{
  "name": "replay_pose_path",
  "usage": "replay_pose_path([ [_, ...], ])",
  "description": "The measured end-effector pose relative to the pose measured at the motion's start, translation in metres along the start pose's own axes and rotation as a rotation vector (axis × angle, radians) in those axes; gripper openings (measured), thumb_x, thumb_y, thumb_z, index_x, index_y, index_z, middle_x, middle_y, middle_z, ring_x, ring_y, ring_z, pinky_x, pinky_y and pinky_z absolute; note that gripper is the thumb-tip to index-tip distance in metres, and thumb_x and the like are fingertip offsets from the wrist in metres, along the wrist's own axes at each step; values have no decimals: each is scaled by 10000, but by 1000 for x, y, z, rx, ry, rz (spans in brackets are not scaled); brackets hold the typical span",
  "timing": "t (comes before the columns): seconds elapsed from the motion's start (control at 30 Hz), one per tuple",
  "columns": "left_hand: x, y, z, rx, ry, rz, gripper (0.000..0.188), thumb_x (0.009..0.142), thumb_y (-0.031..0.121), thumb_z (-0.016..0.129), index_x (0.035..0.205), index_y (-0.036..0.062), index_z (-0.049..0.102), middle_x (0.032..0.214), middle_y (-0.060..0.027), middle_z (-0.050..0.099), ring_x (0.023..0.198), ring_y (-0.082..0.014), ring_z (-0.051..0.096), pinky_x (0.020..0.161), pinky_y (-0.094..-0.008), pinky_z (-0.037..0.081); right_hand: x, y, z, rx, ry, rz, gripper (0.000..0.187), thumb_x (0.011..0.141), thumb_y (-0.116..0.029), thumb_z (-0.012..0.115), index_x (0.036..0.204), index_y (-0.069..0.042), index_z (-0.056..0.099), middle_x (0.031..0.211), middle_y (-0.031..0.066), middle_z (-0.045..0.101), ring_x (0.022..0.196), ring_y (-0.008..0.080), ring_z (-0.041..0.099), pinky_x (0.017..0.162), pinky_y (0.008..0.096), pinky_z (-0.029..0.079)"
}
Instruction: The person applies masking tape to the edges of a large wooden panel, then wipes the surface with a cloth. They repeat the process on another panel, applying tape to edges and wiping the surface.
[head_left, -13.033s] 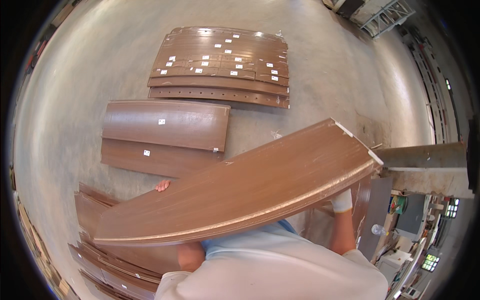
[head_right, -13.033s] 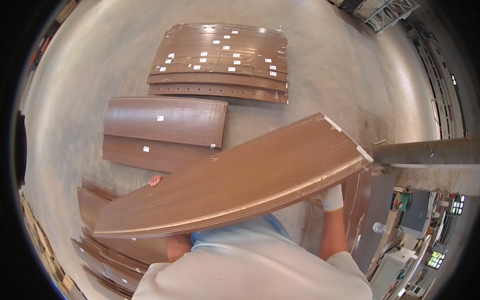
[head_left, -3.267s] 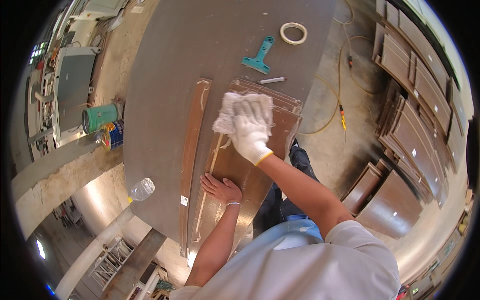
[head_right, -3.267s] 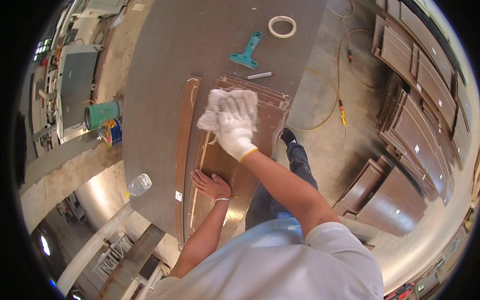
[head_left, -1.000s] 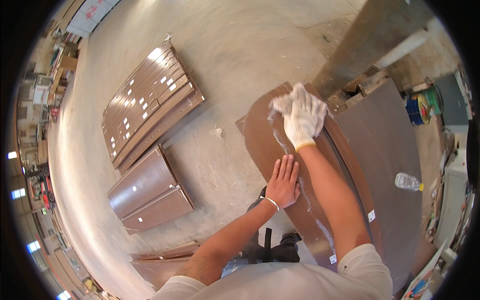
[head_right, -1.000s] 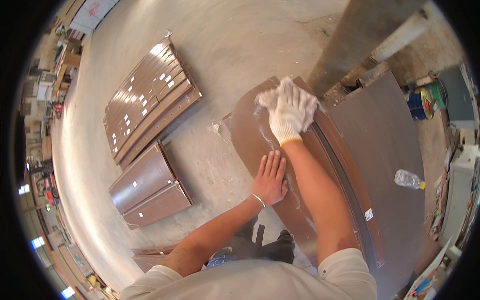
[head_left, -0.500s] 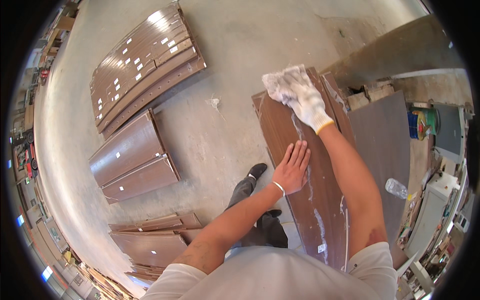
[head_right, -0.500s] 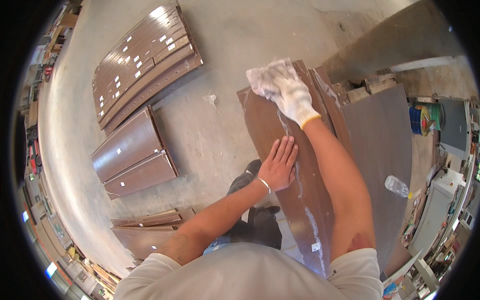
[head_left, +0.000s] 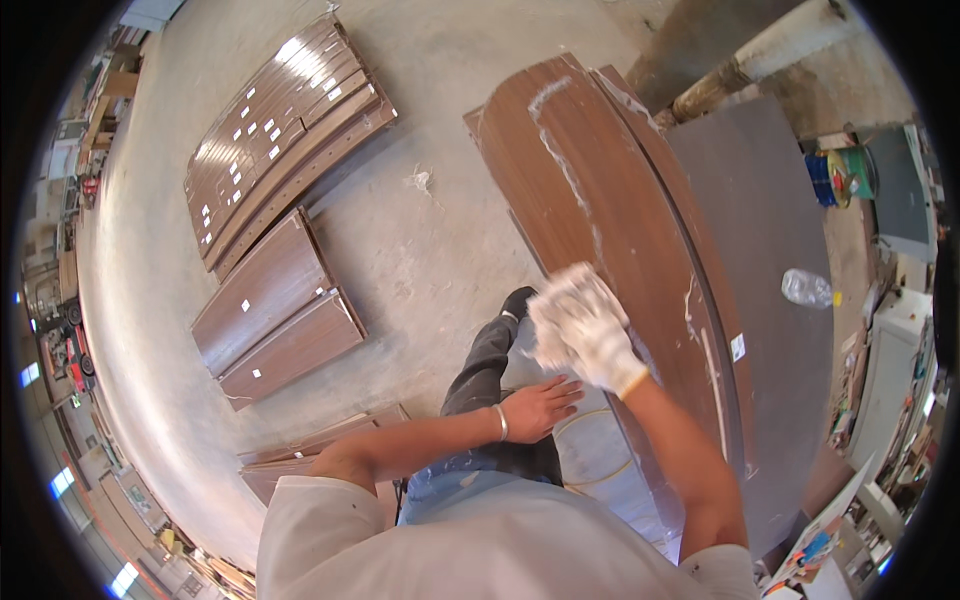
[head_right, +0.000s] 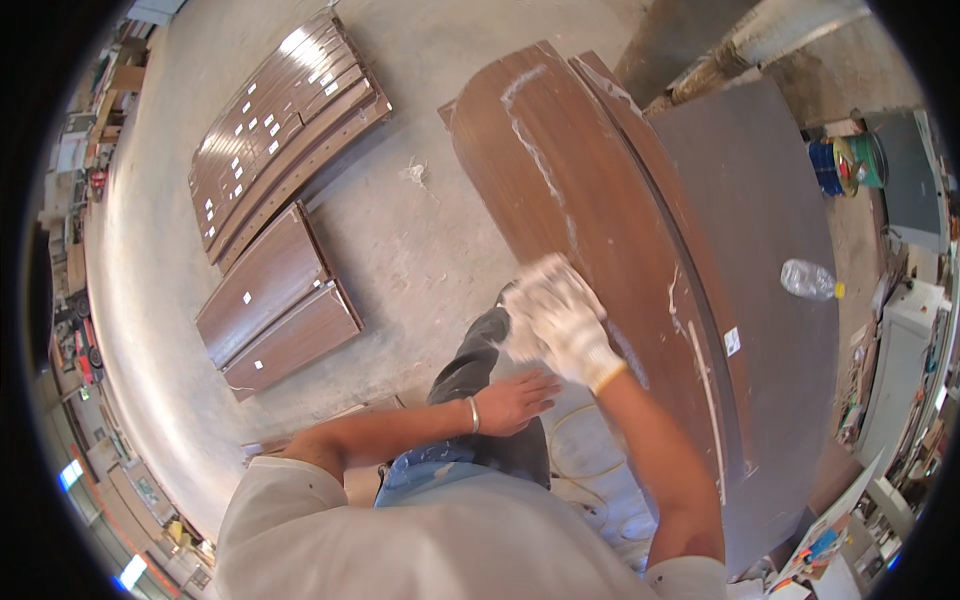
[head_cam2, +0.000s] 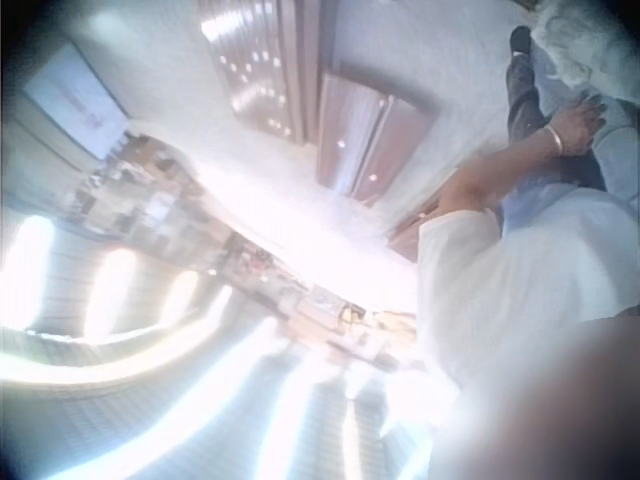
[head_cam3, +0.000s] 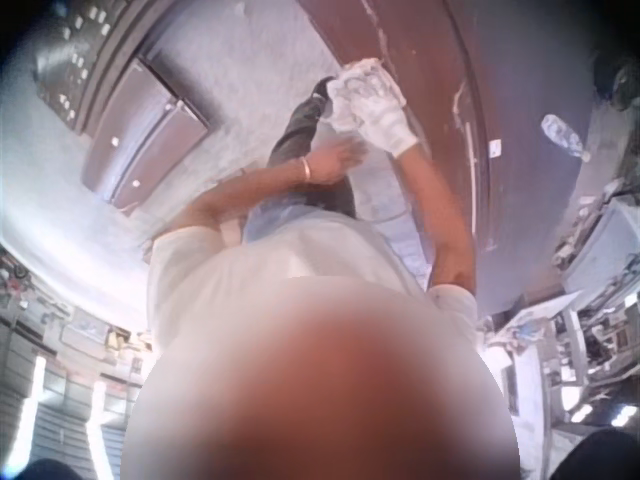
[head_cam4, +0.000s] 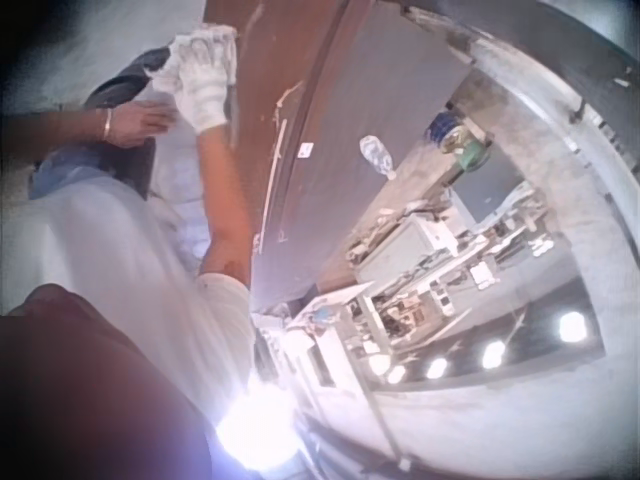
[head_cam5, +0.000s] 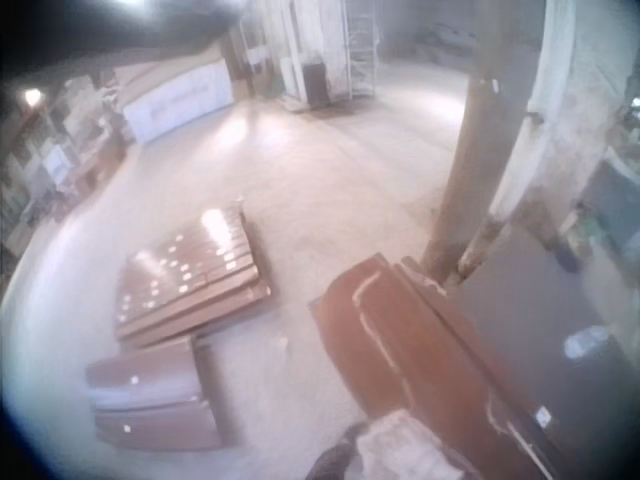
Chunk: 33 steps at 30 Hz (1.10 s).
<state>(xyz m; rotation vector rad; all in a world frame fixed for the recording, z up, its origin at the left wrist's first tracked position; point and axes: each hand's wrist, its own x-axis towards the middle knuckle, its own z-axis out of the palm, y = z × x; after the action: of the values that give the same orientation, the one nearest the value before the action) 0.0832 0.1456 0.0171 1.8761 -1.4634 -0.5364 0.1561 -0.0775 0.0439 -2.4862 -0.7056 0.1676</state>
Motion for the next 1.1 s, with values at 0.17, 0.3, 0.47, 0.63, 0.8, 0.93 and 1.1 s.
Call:
replay_pose_path([
  [0.17,-36,13,14,-53,161,-273,481,766,-8,674,1244,19,717,1384,-191,673,1407,-387,567,1247,-538,401,-202,-77,22,44,-86,349,615,850,-230,718,1439,-71,637,1476,127,609,1445,356,474,1230,529,334],
  [0.3,-4,-29,-19,31,481,-377,552,764,-117,586,1299,-13,672,1403,-217,654,1393,-430,569,1154,-534,469,-355,-147,41,20,-171,739,538,835,-237,733,1343,-69,675,1472,99,607,1398,325,479,1207,496,332],
  [0.47,48,-72,-54,266,475,-451,698,783,-79,602,1477,-8,557,1617,-196,485,1558,-406,375,1265,-549,324,-496,-234,83,497,258,1890,441,1005,-330,679,1315,-18,653,1401,127,615,1383,354,503,1176,513,397],
  [0.63,60,-78,-41,268,211,-551,912,768,18,689,1621,-27,368,1741,-219,291,1632,-417,224,1325,-576,203,-485,-251,78,-110,-113,2380,490,1018,-322,655,1370,17,626,1424,205,621,1322,379,593,1096,481,500],
  [0.8,45,-87,-37,250,166,-471,964,743,75,748,1627,-10,374,1736,-213,309,1619,-405,274,1318,-608,205,-306,-178,71,99,-178,2014,532,1023,-304,648,1416,51,598,1478,270,599,1326,415,623,1077,472,542],
  [0.93,31,-96,-40,90,106,-422,909,796,106,743,1637,37,406,1753,-140,322,1637,-326,262,1333,-567,182,-169,-143,75,229,328,1136,544,1022,-302,673,1415,63,578,1616,282,476,1499,495,439,1240,564,346],
  [1.1,25,-97,-37,0,193,-371,899,749,44,745,1602,27,462,1734,-166,351,1621,-362,290,1325,-586,205,-119,-112,60,106,184,818,536,1010,-330,700,1377,37,572,1653,300,416,1499,606,355,1241,702,222],
])
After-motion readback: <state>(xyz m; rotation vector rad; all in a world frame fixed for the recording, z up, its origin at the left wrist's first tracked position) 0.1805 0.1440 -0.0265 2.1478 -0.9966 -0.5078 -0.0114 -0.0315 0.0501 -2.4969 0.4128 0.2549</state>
